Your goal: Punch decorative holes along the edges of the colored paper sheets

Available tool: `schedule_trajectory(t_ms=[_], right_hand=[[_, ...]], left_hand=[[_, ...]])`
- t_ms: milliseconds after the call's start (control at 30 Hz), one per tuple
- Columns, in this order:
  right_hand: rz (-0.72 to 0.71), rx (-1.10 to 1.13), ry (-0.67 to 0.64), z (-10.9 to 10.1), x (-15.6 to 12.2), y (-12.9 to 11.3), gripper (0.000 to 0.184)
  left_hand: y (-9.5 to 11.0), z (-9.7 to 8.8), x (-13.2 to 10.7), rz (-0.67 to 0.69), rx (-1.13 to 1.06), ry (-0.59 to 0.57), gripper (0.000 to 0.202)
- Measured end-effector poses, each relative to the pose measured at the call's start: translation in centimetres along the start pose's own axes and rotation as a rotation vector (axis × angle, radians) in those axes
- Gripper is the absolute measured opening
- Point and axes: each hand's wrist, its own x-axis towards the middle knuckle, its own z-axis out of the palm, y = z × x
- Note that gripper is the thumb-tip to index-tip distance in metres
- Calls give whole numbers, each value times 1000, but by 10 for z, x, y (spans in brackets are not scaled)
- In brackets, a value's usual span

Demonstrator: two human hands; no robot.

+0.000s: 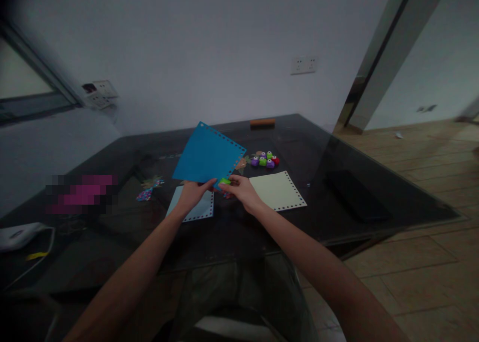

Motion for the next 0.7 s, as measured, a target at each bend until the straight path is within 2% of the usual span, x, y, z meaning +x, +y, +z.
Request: schedule_trajectory(t_ms=[167, 700], right_hand=[[-23, 31, 17, 1, 0, 0, 29], [-44, -4, 1, 1, 0, 0, 31]], left_hand=[[-6, 1, 2, 9, -11, 22, 4], [-11, 0, 5, 37, 90, 6, 11]])
